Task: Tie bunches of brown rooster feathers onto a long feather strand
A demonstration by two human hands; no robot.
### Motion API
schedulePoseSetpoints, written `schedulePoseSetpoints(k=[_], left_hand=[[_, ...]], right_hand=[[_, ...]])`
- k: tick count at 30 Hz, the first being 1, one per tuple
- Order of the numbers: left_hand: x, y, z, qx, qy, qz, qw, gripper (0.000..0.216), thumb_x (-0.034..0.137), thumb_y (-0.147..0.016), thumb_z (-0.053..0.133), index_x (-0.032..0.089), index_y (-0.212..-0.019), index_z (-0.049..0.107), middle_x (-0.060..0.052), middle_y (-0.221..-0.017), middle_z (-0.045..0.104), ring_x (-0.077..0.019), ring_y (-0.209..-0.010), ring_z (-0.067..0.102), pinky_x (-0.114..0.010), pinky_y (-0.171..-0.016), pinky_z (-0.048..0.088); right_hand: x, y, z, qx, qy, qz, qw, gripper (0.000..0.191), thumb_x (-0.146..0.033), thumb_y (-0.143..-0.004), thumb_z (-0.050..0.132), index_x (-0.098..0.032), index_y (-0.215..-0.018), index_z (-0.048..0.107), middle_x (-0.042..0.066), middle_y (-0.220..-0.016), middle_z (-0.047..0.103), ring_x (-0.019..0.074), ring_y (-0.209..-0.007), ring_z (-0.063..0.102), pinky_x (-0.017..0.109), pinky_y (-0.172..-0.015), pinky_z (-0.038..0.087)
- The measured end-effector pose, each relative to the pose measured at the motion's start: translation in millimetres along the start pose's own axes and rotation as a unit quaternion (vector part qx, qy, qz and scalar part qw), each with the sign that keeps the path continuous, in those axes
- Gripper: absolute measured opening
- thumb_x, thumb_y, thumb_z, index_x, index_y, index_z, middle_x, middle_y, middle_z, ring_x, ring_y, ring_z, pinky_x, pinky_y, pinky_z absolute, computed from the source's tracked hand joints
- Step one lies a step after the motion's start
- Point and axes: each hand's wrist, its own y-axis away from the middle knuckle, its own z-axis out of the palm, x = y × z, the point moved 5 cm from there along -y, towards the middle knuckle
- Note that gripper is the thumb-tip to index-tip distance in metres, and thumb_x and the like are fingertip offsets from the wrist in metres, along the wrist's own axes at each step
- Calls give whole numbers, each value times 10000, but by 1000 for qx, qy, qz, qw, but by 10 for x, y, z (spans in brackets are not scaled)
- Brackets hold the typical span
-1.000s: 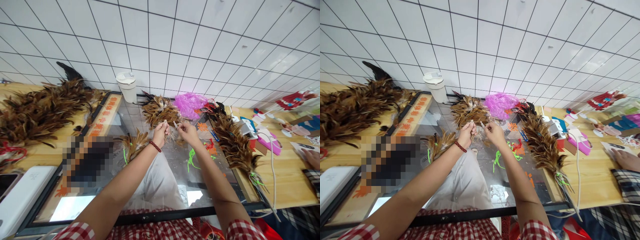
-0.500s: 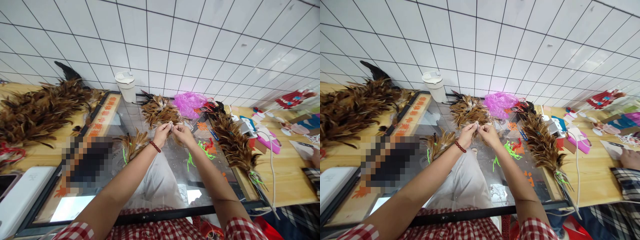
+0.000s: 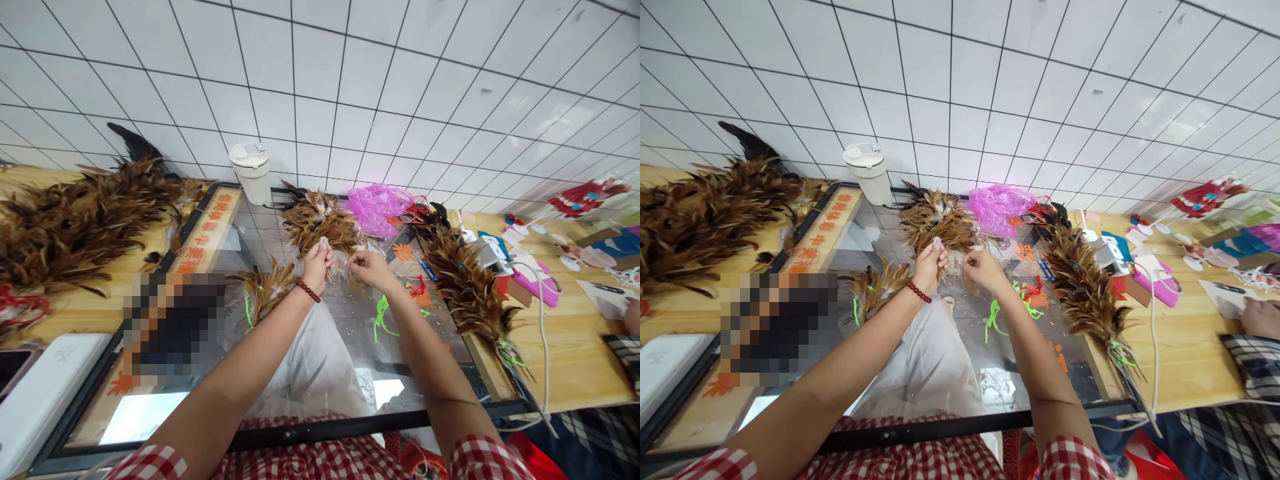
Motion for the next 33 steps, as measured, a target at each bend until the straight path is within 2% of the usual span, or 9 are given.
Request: schedulePoseSetpoints(k=[3,7,11,15,17,19,23,29,33], left_hand=[[0,3,3,-2,-1,3,1000,335,429,-795,663,172,-706,468,65,-554,396,-27,-432,314,-171,-445,324],[3,2,4,-2,6,4,1000,327,417,-800,662,170,-705,469,63,-556,405,-28,-433,317,-173,-448,326],[-1,-4,-3,0,9,3,1000,314,403,-808,656,168,-706,476,64,-545,404,-30,-429,320,-175,-445,325],[-7,-12,-13,1,11,3,1000,316,407,-806,656,168,-702,477,65,-546,407,-29,-427,322,-175,-445,320],[-6,-14,-16,4,9,5,1000,324,415,-802,658,169,-697,477,68,-541,405,-29,-425,321,-175,-445,319],[-11,-15,-13,3,3,5,1000,329,425,-791,666,169,-695,484,70,-536,405,-30,-422,321,-178,-446,324],[-33,-15,3,5,-37,17,999,321,407,-741,718,152,-676,533,49,-568,478,-36,-472,389,-172,-470,340],[-68,-16,2,18,-59,41,997,255,341,-718,742,129,-659,612,30,-588,539,-50,-530,441,-178,-520,361],[-87,-18,-11,23,-52,33,998,201,314,-711,746,133,-722,659,10,-684,618,-73,-639,533,-194,-639,431]], right_hand=[[45,-2,-45,-29,-37,-2,999,211,-273,-752,536,-143,-820,688,1,-657,636,106,-549,507,210,-533,364],[1,47,-66,-65,91,-14,994,181,-309,-743,602,-164,-761,710,7,-651,651,116,-572,525,224,-558,348],[-78,96,-10,-55,199,39,978,284,-471,-712,670,-191,-671,701,27,-598,639,136,-551,518,250,-526,303],[-99,98,75,-56,214,37,975,101,-272,-672,683,-195,-609,665,31,-613,633,133,-568,514,253,-515,277],[-86,73,90,-60,145,13,987,80,-222,-670,631,-188,-597,630,6,-570,588,117,-545,484,246,-516,281],[-74,36,75,-50,-4,0,999,142,-294,-690,601,-183,-603,582,-21,-533,528,103,-513,441,236,-513,294],[-110,-26,74,-23,-300,-4,954,333,-484,-658,646,-186,-622,503,-41,-556,501,87,-518,418,226,-530,336],[-132,-40,151,57,-368,26,928,448,-544,-565,741,-179,-562,482,-58,-523,457,62,-491,353,219,-510,289],[-136,-30,193,47,-370,29,928,462,-558,-569,744,-179,-555,479,-68,-507,416,58,-485,320,220,-497,254]])
